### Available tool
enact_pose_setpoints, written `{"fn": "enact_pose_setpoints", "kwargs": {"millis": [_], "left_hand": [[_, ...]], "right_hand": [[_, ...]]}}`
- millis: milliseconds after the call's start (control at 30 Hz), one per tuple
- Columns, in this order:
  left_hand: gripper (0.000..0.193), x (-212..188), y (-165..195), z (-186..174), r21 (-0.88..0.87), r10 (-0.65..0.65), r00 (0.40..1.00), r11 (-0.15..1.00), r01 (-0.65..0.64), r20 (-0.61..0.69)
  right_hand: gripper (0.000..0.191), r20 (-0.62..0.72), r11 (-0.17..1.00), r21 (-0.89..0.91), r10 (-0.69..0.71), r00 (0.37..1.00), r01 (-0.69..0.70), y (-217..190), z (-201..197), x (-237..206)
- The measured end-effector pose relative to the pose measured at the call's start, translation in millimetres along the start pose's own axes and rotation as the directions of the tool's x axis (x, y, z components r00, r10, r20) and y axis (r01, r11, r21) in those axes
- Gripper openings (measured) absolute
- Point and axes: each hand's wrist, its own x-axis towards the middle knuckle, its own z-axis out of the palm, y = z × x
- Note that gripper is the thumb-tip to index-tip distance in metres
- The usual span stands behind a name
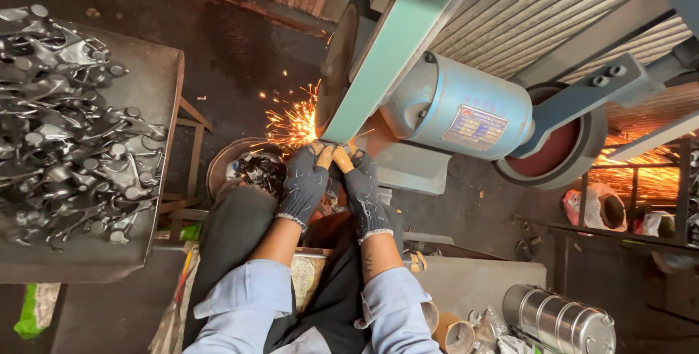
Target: The person sits at a belt grinder and holds small metal workpieces against the abrasive belt, producing sparks as they grind each piece. They reposition and turn the pieces between passes and set finished pieces aside, working through a pile of similar parts one at a time.
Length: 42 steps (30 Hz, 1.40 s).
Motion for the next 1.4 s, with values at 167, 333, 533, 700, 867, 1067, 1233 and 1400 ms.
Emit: {"fn": "enact_pose_setpoints", "kwargs": {"millis": [167, 333, 533, 700, 867, 1067, 1233, 1400], "left_hand": [[0.026, 0, 2, 2, -0.053, -0.014, 1.000, 0.999, 0.014, -0.010], [0.028, 2, -5, 6, 0.126, -0.081, 0.994, 0.990, 0.071, 0.073], [0.025, 3, -9, 11, 0.037, 0.014, 0.997, 0.999, -0.017, 0.080], [0.024, 4, -11, 10, 0.199, -0.008, 0.995, 0.980, -0.012, 0.097], [0.025, 3, 1, 4, 0.103, 0.072, 0.991, 0.991, -0.084, 0.114], [0.032, 19, 39, -50, 0.234, -0.095, 0.808, 0.971, -0.054, 0.582], [0.040, -25, 77, -72, 0.553, -0.048, 0.804, 0.750, -0.363, 0.593], [0.058, -37, 108, -91, 0.142, 0.320, 0.796, 0.883, -0.447, 0.514]], "right_hand": [[0.031, -0.023, 0.998, 0.024, 0.062, 0.998, -0.061, -4, -1, -4], [0.032, -0.060, 0.997, 0.039, 0.073, 0.996, -0.070, -3, -4, -5], [0.028, -0.120, 0.996, 0.064, 0.076, 0.990, -0.069, -1, -10, -7], [0.026, -0.127, 0.995, 0.084, 0.062, 0.990, -0.052, 1, -9, -6], [0.027, -0.158, 0.991, 0.111, 0.092, 0.983, -0.075, -1, -5, -13], [0.037, -0.057, 0.991, 0.017, 0.131, 0.990, -0.130, -30, 1, -45], [0.047, -0.133, 0.883, -0.454, 0.066, 0.989, -0.120, -42, 39, -97], [0.038, 0.059, 0.964, -0.263, -0.029, 0.998, 0.044, -63, 33, -119]]}}
